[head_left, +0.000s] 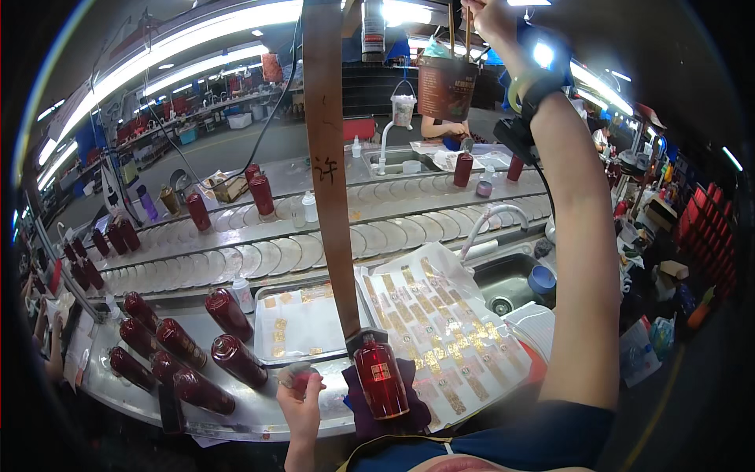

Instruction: Manual application and inspection of labels and decorative bands on liquor bottles at an assembly line.

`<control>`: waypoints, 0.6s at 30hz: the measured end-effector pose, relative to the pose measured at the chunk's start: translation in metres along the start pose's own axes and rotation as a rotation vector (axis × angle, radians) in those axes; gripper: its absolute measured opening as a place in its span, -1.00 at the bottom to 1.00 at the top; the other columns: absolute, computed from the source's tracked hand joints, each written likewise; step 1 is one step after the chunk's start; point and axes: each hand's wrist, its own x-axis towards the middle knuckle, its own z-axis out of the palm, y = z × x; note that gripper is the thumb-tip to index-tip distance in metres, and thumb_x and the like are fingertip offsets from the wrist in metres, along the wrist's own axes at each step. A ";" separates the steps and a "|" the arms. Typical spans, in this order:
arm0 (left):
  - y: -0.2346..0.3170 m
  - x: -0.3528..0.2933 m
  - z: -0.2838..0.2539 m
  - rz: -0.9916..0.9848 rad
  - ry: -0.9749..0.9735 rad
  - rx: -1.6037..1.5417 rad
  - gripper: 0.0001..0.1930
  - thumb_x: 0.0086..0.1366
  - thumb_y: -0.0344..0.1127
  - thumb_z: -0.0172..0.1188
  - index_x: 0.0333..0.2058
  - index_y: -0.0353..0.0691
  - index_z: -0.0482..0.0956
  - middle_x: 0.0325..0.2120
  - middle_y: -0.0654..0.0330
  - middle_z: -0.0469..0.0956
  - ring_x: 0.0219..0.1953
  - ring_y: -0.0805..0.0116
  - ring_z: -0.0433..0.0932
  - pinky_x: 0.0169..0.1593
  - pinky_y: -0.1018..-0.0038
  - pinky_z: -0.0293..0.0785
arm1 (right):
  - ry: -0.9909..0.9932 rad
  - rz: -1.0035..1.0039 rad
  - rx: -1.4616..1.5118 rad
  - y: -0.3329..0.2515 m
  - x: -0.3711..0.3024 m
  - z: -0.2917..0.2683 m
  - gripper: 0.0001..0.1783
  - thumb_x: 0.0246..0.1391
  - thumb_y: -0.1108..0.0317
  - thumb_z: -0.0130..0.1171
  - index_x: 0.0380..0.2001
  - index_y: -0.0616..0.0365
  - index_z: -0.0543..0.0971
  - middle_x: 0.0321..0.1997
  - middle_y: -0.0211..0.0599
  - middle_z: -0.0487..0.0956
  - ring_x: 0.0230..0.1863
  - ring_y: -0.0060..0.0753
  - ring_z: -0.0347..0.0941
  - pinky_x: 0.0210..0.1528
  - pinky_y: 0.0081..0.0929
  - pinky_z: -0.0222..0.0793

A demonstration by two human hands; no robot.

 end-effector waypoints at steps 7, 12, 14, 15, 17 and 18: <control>-0.013 0.020 0.008 -0.012 0.013 0.008 -0.84 0.41 -0.50 0.20 -0.09 -0.27 0.44 -0.33 0.23 0.56 -0.36 0.51 0.56 -0.22 0.57 0.52 | 0.086 0.076 -0.083 0.012 0.003 -0.009 -0.69 0.38 0.34 0.00 -0.18 0.34 0.65 -0.12 0.04 0.70 -0.28 -0.21 0.65 -0.16 -0.14 0.57; -0.013 0.023 0.013 0.007 0.034 -0.018 -0.84 0.38 -0.51 0.23 -0.12 -0.29 0.47 -0.34 0.24 0.59 -0.37 0.54 0.58 -0.26 0.57 0.58 | 0.181 -0.103 -0.170 -0.012 0.017 -0.047 -0.69 0.34 0.32 0.05 -0.13 0.40 0.62 -0.10 0.08 0.69 -0.26 -0.18 0.65 -0.15 -0.16 0.57; -0.016 0.022 0.012 0.010 0.032 -0.023 -0.85 0.38 -0.51 0.23 -0.12 -0.29 0.48 -0.33 0.23 0.59 -0.36 0.53 0.58 -0.25 0.56 0.60 | 0.222 -0.178 -0.207 -0.029 0.025 -0.073 -0.68 0.33 0.32 0.07 -0.11 0.42 0.60 -0.09 0.10 0.68 -0.25 -0.17 0.64 -0.15 -0.16 0.57; -0.017 0.022 0.011 0.015 0.030 -0.028 -0.85 0.38 -0.51 0.23 -0.13 -0.30 0.49 -0.33 0.23 0.59 -0.35 0.52 0.59 -0.24 0.55 0.61 | 0.245 -0.217 -0.225 -0.039 0.028 -0.088 -0.67 0.32 0.31 0.08 -0.10 0.43 0.60 -0.09 0.11 0.68 -0.25 -0.17 0.64 -0.15 -0.17 0.57; -0.013 0.015 0.010 0.019 0.029 -0.033 -0.86 0.37 -0.51 0.23 -0.13 -0.30 0.49 -0.32 0.22 0.58 -0.34 0.51 0.59 -0.24 0.54 0.62 | 0.289 -0.298 -0.258 -0.063 0.036 -0.124 -0.65 0.30 0.31 0.10 -0.08 0.45 0.59 -0.08 0.13 0.67 -0.24 -0.15 0.64 -0.15 -0.17 0.57; -0.010 0.011 0.007 0.021 0.027 -0.033 -0.86 0.37 -0.51 0.23 -0.13 -0.31 0.50 -0.31 0.22 0.58 -0.33 0.50 0.59 -0.23 0.54 0.63 | 0.314 -0.338 -0.274 -0.076 0.038 -0.143 -0.64 0.30 0.30 0.11 -0.07 0.46 0.58 -0.07 0.13 0.67 -0.24 -0.15 0.64 -0.14 -0.18 0.57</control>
